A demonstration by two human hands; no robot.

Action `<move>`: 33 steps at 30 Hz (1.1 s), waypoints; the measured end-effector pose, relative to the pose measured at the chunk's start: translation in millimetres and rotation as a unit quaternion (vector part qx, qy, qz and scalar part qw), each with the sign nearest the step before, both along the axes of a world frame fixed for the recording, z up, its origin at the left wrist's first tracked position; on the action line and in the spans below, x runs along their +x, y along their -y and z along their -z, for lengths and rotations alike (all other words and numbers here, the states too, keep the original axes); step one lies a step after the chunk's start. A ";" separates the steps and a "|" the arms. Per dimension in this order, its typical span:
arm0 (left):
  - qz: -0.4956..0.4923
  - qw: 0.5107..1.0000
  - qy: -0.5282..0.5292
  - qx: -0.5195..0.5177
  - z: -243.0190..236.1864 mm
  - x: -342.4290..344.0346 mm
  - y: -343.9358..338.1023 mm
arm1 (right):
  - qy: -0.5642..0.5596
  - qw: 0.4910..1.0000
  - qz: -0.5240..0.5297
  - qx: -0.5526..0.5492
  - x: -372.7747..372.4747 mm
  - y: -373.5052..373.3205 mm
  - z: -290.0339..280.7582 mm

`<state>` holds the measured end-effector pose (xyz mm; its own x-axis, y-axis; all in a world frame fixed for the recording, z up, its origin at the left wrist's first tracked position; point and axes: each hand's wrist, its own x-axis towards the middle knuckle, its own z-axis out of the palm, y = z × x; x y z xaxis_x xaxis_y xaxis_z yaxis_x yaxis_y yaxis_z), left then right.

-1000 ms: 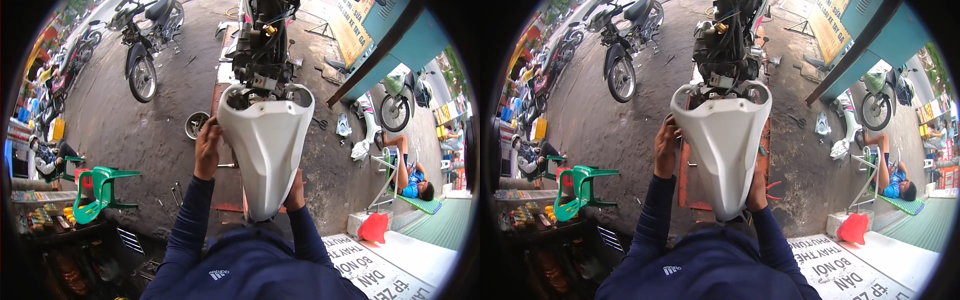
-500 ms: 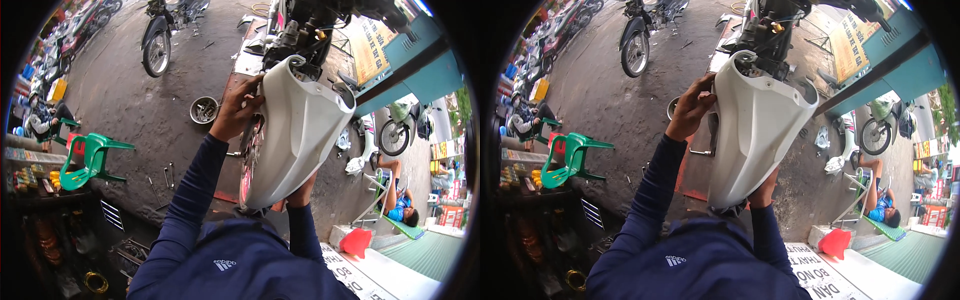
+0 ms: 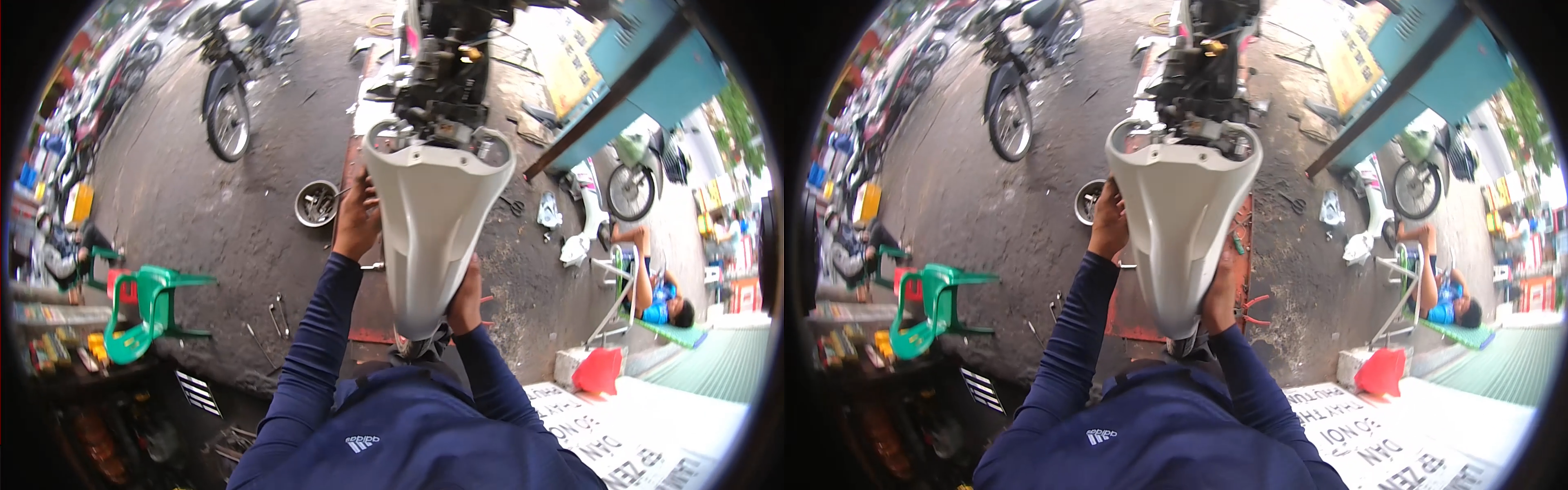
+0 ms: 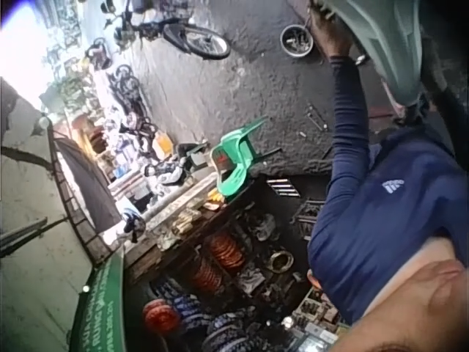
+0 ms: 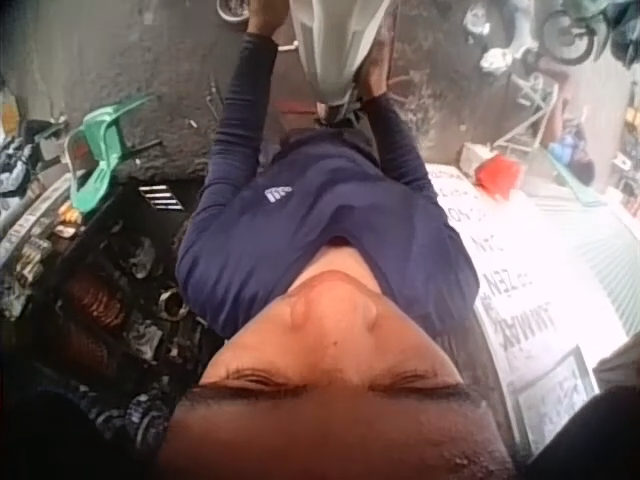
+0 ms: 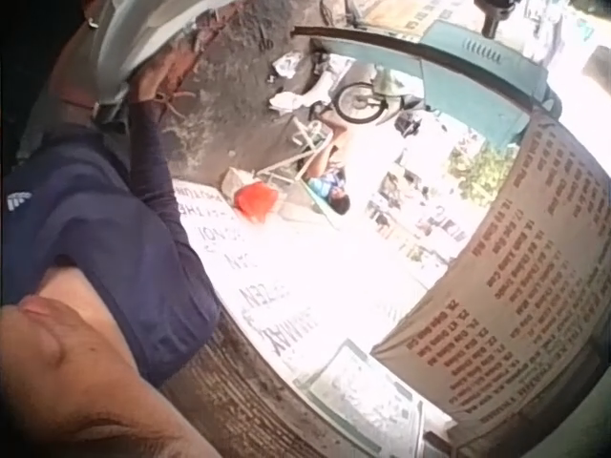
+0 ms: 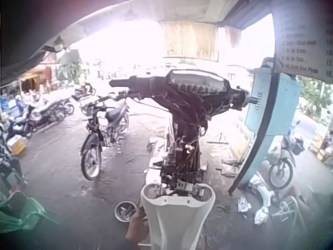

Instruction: The recorder is assembling and fixing the front body panels of a motorcycle.

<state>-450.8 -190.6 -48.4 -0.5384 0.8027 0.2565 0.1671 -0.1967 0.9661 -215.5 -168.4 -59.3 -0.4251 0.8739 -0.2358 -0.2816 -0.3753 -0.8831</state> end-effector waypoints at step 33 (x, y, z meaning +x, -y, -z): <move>0.049 0.928 0.369 0.027 42.9 -54.0 3.2 | 0.321 0.826 0.081 0.457 -13.1 -134.4 -33.4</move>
